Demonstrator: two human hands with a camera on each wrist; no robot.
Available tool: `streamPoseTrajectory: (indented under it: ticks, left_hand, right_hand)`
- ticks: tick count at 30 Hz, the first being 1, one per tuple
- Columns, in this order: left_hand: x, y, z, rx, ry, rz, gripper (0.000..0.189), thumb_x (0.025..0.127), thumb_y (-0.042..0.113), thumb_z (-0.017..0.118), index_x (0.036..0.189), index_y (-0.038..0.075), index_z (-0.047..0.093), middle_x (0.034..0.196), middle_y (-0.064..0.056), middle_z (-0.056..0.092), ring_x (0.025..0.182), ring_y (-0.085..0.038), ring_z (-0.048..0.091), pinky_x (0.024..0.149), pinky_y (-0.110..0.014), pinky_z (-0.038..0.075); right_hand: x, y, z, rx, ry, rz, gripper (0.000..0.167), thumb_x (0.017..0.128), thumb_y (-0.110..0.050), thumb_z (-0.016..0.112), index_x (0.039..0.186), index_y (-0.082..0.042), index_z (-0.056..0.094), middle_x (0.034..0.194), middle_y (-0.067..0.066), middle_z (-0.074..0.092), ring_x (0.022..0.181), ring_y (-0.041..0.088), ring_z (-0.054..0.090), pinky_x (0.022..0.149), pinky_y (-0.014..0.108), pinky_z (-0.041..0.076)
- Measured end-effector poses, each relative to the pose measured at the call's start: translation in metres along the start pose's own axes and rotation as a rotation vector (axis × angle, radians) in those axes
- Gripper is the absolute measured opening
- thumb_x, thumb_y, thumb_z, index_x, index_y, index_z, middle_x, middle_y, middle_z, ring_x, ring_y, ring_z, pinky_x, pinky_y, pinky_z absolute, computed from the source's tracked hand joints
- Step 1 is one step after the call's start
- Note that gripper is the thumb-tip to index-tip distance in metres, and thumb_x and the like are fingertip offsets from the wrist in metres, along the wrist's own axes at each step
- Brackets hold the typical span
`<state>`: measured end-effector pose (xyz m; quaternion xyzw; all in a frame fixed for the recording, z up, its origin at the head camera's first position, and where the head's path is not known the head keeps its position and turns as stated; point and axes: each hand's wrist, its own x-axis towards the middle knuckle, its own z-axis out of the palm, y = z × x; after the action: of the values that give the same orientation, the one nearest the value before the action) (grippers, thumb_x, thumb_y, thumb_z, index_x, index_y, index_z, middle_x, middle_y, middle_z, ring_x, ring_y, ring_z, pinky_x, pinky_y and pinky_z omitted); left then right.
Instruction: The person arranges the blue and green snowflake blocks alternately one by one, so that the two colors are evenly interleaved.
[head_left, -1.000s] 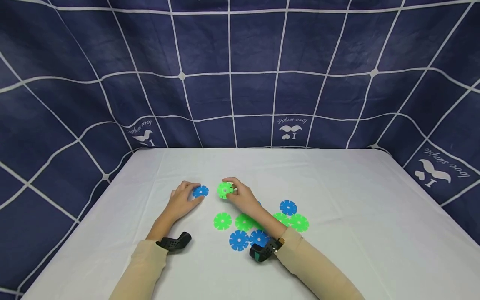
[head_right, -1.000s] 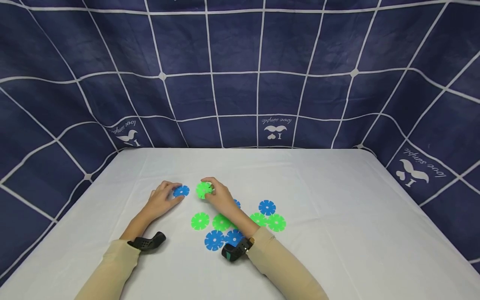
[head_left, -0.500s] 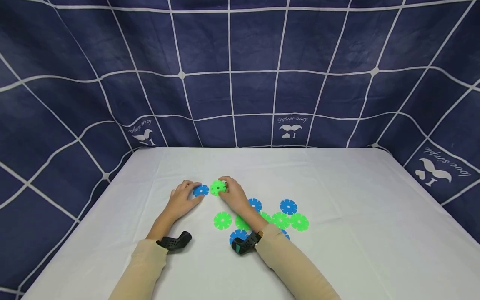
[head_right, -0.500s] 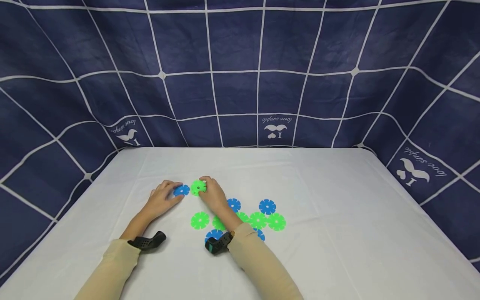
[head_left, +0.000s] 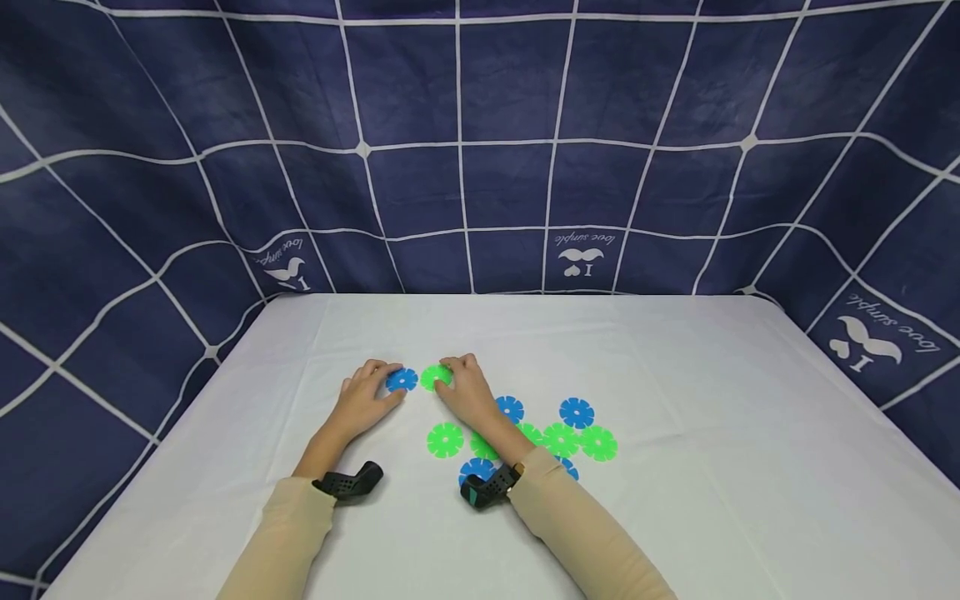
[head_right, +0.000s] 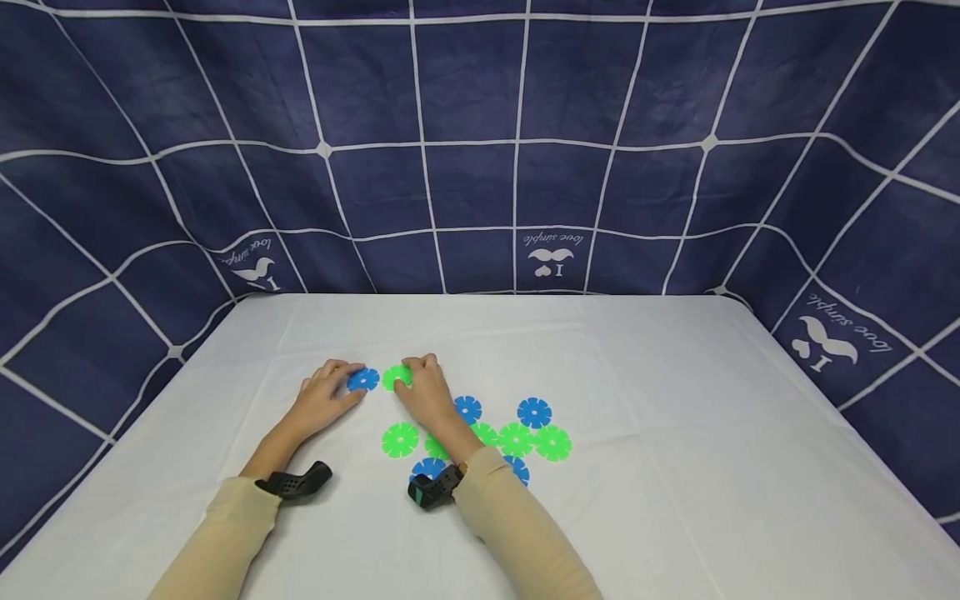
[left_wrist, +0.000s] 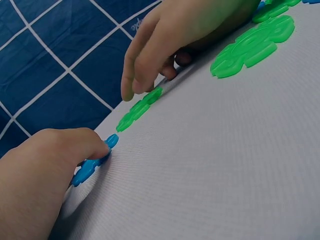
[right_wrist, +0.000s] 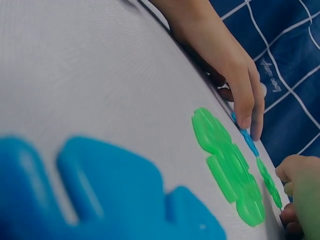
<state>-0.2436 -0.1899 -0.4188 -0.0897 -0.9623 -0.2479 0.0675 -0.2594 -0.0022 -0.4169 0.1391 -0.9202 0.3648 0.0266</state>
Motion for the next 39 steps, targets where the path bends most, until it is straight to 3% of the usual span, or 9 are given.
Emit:
streamPoseTrajectory:
  ticks: [7,39]
  left_hand:
    - [0.0003,0.0006,-0.0001,-0.014,-0.012,-0.03,0.053,0.084,0.033,0.057,0.13,0.008,0.048,0.125,-0.017,0.044,0.117,-0.034,0.042,0.089,-0.048,0.027]
    - [0.0015,-0.0004,0.0019,0.005,-0.014,-0.032,0.052,0.084,0.033,0.056,0.13,0.009,0.048,0.126,-0.017,0.044,0.118,-0.034,0.041,0.089,-0.048,0.028]
  right_hand:
    - [-0.0013,0.0016,-0.001,0.025,-0.029,-0.023,0.029,0.083,-0.016,0.055,0.111,-0.009,0.059,0.116,0.009,0.047,0.107,0.02,0.049,0.094,0.036,0.041]
    - [-0.003,-0.0011,-0.0055,0.02,-0.056,-0.046,0.028,0.083,-0.02,0.057,0.109,-0.01,0.059,0.116,0.008,0.048,0.104,0.019,0.05,0.091,0.034,0.042]
